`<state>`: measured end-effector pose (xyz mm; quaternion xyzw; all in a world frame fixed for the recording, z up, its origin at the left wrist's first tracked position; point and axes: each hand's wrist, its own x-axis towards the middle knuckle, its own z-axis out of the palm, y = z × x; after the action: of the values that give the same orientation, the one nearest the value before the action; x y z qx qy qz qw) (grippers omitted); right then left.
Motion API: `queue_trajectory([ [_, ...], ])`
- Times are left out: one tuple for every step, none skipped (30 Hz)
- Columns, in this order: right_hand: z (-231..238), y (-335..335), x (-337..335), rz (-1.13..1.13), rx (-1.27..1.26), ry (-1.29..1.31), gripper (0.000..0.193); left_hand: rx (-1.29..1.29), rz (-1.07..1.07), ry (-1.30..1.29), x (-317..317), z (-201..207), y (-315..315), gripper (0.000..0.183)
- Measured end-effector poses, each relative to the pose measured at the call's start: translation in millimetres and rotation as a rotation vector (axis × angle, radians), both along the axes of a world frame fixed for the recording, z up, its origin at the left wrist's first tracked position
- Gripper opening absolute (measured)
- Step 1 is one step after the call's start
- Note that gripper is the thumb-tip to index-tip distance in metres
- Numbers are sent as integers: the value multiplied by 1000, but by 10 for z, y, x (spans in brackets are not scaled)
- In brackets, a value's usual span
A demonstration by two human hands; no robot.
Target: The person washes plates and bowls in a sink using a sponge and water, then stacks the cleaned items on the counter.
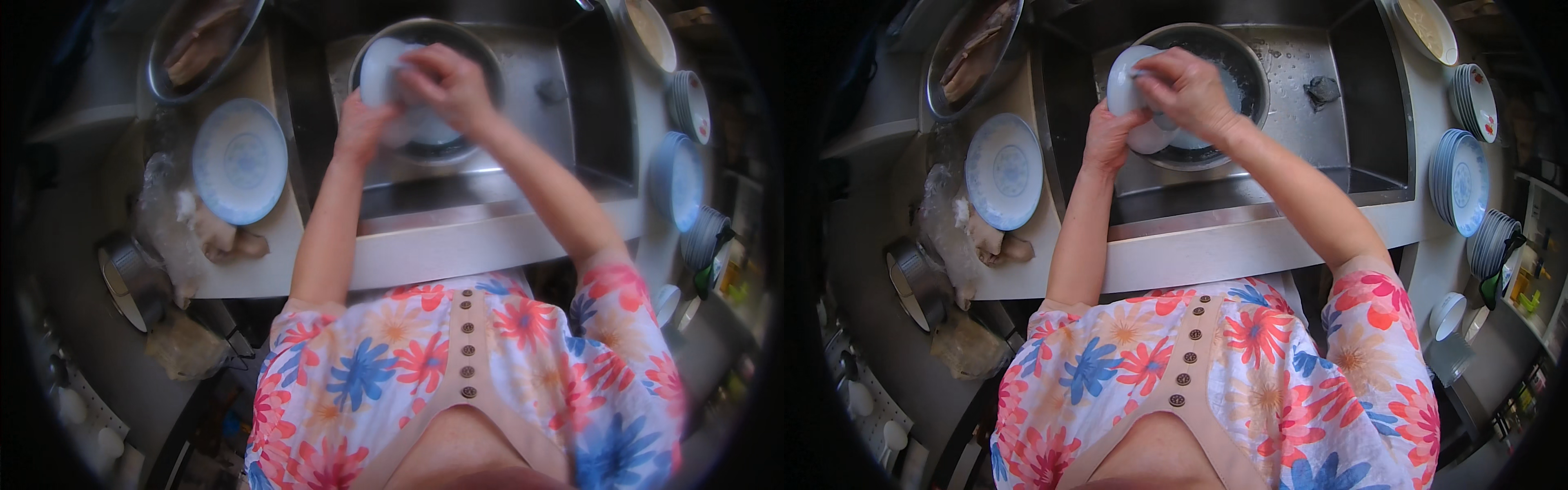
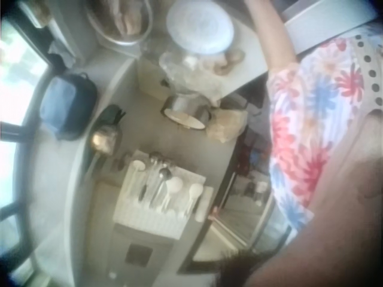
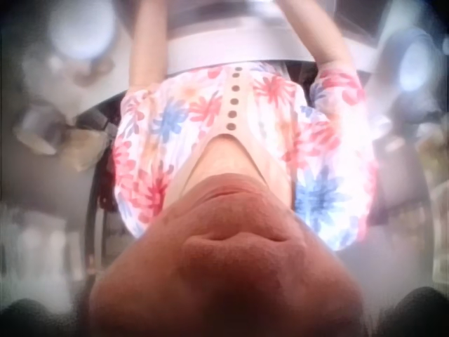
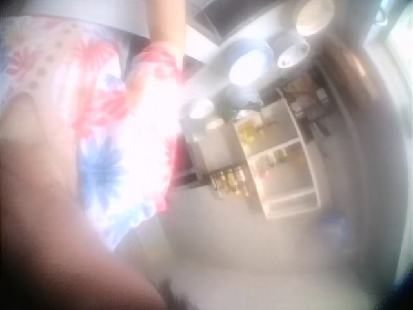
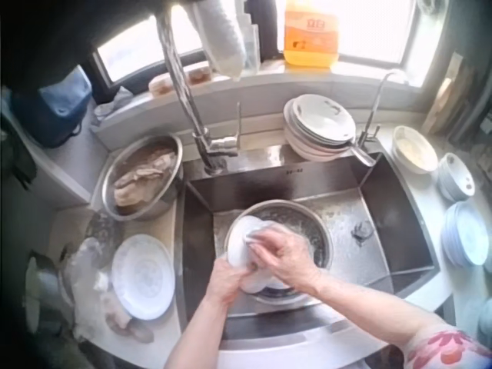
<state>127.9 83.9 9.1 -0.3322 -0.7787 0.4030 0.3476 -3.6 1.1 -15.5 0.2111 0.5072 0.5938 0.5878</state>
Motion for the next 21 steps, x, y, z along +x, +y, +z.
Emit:
queue_trajectory([
  [25,-111,-77,6,253,8,17,1,7,47,31,-8,25,38],
  [43,-144,-138,79,467,-116,17,4,14,96,49,-3,48,37],
  [41,-133,-193,74,468,-113,17,6,10,100,49,7,55,37],
  [25,-84,-248,2,493,-97,15,-8,-36,149,51,22,44,36],
  [-9,-17,-298,-64,516,-90,13,9,-87,203,62,44,25,36],
  [-60,115,-368,-129,432,-150,16,11,-128,209,71,80,3,35],
  [-127,283,-382,-169,258,-188,19,-26,-132,212,86,123,-21,35],
  [-213,446,-345,-178,-82,-130,20,-54,-164,266,101,178,-50,35],
  [-283,637,-235,-111,-533,-195,22,-60,-193,330,112,236,-81,36],
  [-382,696,-193,-50,-769,-15,26,-6,-177,370,136,284,-108,35],
  [-489,623,-133,-176,-989,53,29,-27,-177,359,142,320,-118,35],
  [-545,562,-29,-225,-1175,9,28,29,-188,371,142,345,-120,35],
  [-592,462,31,-219,-1141,-107,28,127,-185,390,144,351,-114,34],
  [-593,379,98,-97,-1057,-216,28,84,-182,379,149,338,-95,34],
  [-558,328,152,36,-975,-331,28,127,-237,475,151,304,-54,34],
  [-493,308,220,68,-979,-225,30,239,-263,567,156,255,-6,34],
  [-399,329,311,200,-965,-115,32,167,-285,569,182,191,42,34],
  [-321,368,354,39,-948,-141,46,305,-246,846,227,117,88,36],
  [-255,351,437,-216,-1168,100,60,423,-212,1118,277,42,124,39],
  [-212,356,490,-119,-1374,194,61,472,-241,1243,328,-30,152,45],
  [-182,358,546,-136,-1467,242,62,480,-221,1237,397,-99,176,45],
])
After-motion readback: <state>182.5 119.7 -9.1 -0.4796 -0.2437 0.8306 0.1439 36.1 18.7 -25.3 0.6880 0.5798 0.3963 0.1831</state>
